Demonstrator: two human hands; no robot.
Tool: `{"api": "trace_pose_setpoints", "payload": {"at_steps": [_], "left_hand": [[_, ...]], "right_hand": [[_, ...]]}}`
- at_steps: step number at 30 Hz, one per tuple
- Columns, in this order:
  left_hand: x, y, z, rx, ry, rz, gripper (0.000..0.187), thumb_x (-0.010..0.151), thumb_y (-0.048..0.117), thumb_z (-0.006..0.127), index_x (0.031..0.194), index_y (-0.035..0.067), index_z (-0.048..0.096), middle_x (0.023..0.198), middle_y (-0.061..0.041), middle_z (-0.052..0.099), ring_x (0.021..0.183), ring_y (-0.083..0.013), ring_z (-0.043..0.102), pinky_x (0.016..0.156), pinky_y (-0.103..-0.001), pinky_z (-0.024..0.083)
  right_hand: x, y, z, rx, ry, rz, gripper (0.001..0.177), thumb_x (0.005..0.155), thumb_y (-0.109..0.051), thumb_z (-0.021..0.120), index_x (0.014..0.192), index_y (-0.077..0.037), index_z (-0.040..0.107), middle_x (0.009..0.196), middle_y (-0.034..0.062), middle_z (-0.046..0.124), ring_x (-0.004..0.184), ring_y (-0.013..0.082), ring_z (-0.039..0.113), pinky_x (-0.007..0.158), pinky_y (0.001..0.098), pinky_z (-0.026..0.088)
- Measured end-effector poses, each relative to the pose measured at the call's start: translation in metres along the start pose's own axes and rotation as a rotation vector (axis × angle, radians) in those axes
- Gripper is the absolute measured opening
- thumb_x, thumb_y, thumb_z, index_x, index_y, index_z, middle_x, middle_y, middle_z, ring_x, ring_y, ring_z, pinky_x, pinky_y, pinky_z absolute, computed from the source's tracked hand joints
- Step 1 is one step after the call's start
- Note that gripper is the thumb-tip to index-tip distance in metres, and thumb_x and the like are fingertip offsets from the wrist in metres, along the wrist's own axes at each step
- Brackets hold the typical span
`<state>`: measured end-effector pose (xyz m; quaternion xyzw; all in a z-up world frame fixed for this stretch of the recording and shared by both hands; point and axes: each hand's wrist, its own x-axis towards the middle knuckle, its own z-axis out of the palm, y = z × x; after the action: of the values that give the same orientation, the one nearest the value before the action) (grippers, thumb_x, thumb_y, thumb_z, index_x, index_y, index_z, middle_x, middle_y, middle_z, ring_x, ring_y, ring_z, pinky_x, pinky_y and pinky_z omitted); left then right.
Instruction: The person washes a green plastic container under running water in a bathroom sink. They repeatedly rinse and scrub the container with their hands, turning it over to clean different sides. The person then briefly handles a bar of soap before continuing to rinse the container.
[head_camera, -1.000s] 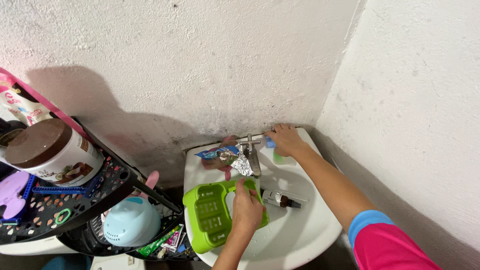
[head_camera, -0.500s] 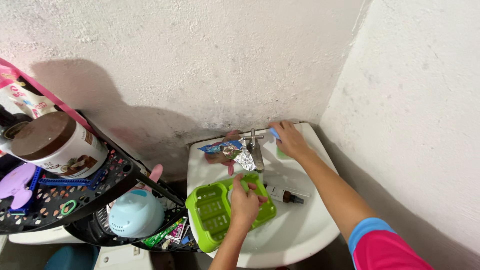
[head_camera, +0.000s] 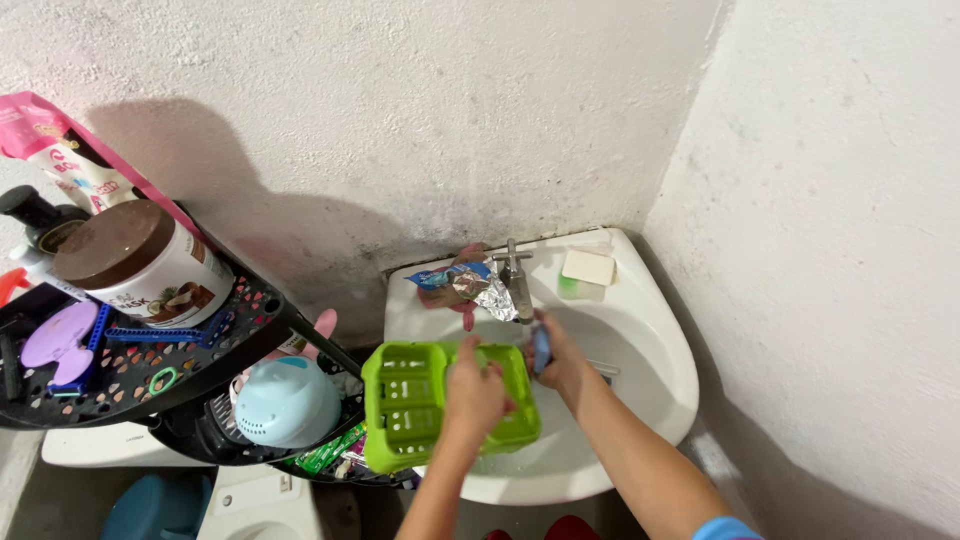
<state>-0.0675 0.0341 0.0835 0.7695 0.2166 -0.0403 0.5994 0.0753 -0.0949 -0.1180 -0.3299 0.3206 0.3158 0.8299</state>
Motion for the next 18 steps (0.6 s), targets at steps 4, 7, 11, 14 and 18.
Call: {"api": "trace_pose_setpoints", "payload": {"at_steps": [4, 7, 11, 14, 18], "left_hand": [[0.008, -0.017, -0.027, -0.181, -0.062, -0.057, 0.054, 0.09, -0.003, 0.047, 0.143, 0.005, 0.044, 0.094, -0.013, 0.065, 0.045, -0.0213, 0.06, 0.039, -0.037, 0.048], [0.006, -0.028, -0.032, -0.197, -0.095, -0.074, 0.055, 0.089, -0.004, 0.045, 0.143, 0.006, 0.044, 0.093, -0.013, 0.064, 0.044, -0.0201, 0.059, 0.038, -0.035, 0.045], [0.011, -0.034, -0.034, -0.244, -0.134, -0.079, 0.052, 0.089, -0.003, 0.047, 0.14, 0.006, 0.047, 0.095, -0.012, 0.064, 0.045, -0.0167, 0.056, 0.038, -0.033, 0.041], [0.022, -0.036, -0.022, -0.284, -0.178, -0.092, 0.046, 0.09, -0.001, 0.052, 0.135, 0.007, 0.048, 0.092, -0.012, 0.063, 0.044, -0.0163, 0.051, 0.036, -0.033, 0.037], [0.03, -0.038, -0.001, -0.359, -0.262, -0.093, 0.042, 0.089, 0.001, 0.054, 0.131, 0.008, 0.052, 0.083, -0.01, 0.063, 0.043, -0.015, 0.049, 0.035, -0.032, 0.035]], "right_hand": [[0.026, 0.008, 0.008, 0.079, -0.203, 0.169, 0.026, 0.096, -0.028, 0.061, 0.112, -0.01, 0.067, 0.085, 0.0086, 0.068, 0.07, 0.0199, 0.068, 0.065, 0.0339, 0.061], [0.022, 0.011, 0.005, -0.236, -0.215, 0.101, 0.029, 0.091, -0.032, 0.066, 0.111, -0.011, 0.066, 0.081, 0.0073, 0.064, 0.063, 0.0184, 0.062, 0.057, 0.0336, 0.055], [-0.014, -0.015, 0.002, -0.786, -0.152, -0.016, 0.036, 0.084, -0.038, 0.074, 0.109, -0.014, 0.064, 0.074, 0.0055, 0.059, 0.053, 0.0163, 0.054, 0.047, 0.0331, 0.046], [-0.068, -0.053, 0.007, -1.329, -0.143, -0.19, 0.047, 0.077, -0.035, 0.078, 0.115, -0.008, 0.07, 0.082, 0.0103, 0.068, 0.055, 0.0212, 0.054, 0.043, 0.0379, 0.041], [-0.158, -0.116, 0.053, -2.002, 0.055, -0.455, 0.055, 0.068, -0.032, 0.081, 0.119, -0.015, 0.067, 0.096, 0.0119, 0.072, 0.08, 0.0294, 0.067, 0.067, 0.0434, 0.052]]}}
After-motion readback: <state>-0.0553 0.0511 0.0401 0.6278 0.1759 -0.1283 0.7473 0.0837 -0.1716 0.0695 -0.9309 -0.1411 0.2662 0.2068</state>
